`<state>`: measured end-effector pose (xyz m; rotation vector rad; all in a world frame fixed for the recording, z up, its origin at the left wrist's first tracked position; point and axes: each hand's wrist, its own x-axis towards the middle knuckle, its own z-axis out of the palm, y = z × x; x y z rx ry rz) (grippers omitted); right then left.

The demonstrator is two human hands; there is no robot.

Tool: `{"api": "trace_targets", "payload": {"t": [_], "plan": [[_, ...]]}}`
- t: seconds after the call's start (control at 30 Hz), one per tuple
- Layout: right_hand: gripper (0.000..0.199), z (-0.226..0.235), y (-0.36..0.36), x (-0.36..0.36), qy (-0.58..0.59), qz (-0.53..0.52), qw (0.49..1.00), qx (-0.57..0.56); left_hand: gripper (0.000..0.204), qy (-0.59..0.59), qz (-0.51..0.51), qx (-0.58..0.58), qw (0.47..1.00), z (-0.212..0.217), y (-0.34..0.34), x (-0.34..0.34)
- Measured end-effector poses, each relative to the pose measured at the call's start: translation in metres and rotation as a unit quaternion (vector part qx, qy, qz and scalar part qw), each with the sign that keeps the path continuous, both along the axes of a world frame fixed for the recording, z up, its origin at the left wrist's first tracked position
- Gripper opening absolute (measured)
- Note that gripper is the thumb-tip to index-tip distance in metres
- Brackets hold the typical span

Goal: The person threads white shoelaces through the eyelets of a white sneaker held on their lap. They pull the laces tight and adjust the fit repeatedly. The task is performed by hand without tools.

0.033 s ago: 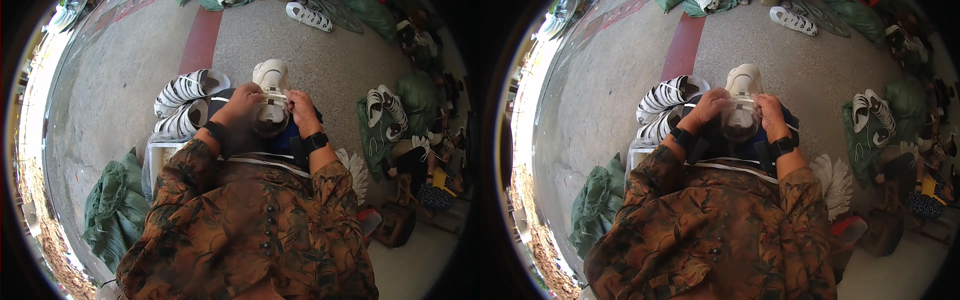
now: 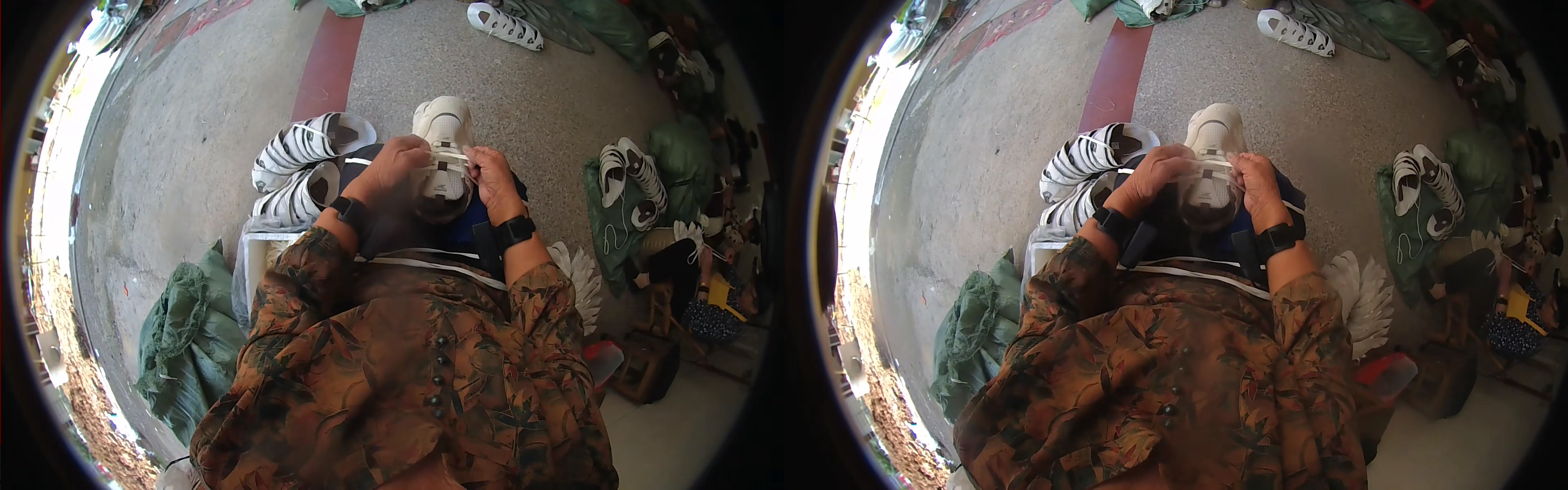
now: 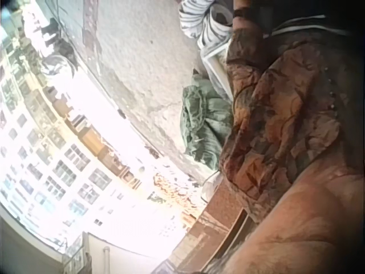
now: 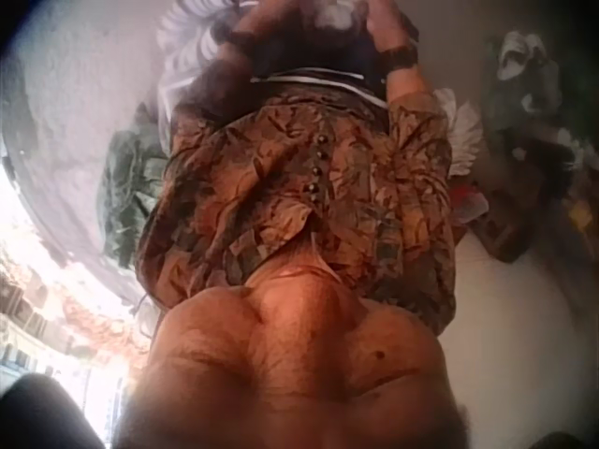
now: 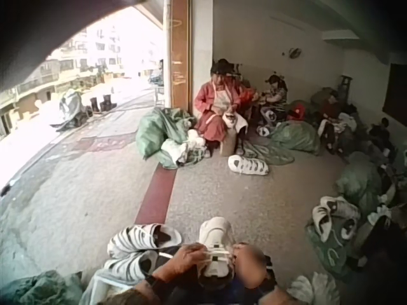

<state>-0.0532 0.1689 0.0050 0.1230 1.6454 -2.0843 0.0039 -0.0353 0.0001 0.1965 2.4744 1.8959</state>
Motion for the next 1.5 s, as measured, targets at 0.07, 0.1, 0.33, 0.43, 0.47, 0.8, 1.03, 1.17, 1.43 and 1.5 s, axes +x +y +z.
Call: {"api": "trace_targets", "payload": {"t": [0.07,0.1,0.33,0.43,0.47,0.8,1.03,1.17,1.43,1.5], "plan": [[0.02,-0.001,-0.001,0.001,0.01,0.005,1.0,-0.005,0.027,-0.126,0.032,0.247,0.96,0.009,-0.003,0.005],[0.019,-0.002,0.0,0.0,0.015,0.01,1.0,-0.007,0.026,-0.14,0.049,0.292,0.945,0.015,0.0,0.007],[0.015,-0.007,0.007,0.004,0.181,0.068,0.966,0.175,0.011,-0.123,0.068,0.313,0.939,0.001,-0.002,0.01],[0.016,-0.008,0.013,0.011,0.415,0.025,0.865,0.283,0.008,-0.121,0.037,0.273,0.954,0.005,-0.007,0.013],[0.016,-0.006,0.015,0.012,0.392,0.048,0.866,0.306,0.007,-0.126,0.028,0.273,0.953,0.006,-0.008,0.014],[0.012,0.004,0.042,0.009,0.119,-0.057,0.99,0.05,0.02,-0.061,0.043,0.221,0.973,0.004,-0.001,0.017],[0.022,0.04,0.132,0.017,0.124,-0.233,0.949,-0.174,0.038,0.013,0.069,-0.175,0.982,0.004,0.008,0.015],[0.024,0.025,0.156,0.02,0.144,-0.2,0.955,-0.166,0.031,0.076,0.098,-0.207,0.97,0.005,0.018,0.017],[0.019,0.009,0.163,0.016,0.104,-0.23,0.964,-0.088,0.012,-0.017,0.095,0.049,0.994,0.005,-0.053,0.053],[0.018,0.0,0.164,0.017,0.136,-0.183,0.973,0.04,0.014,-0.021,0.081,0.037,0.996,0.002,-0.055,0.062]]}}
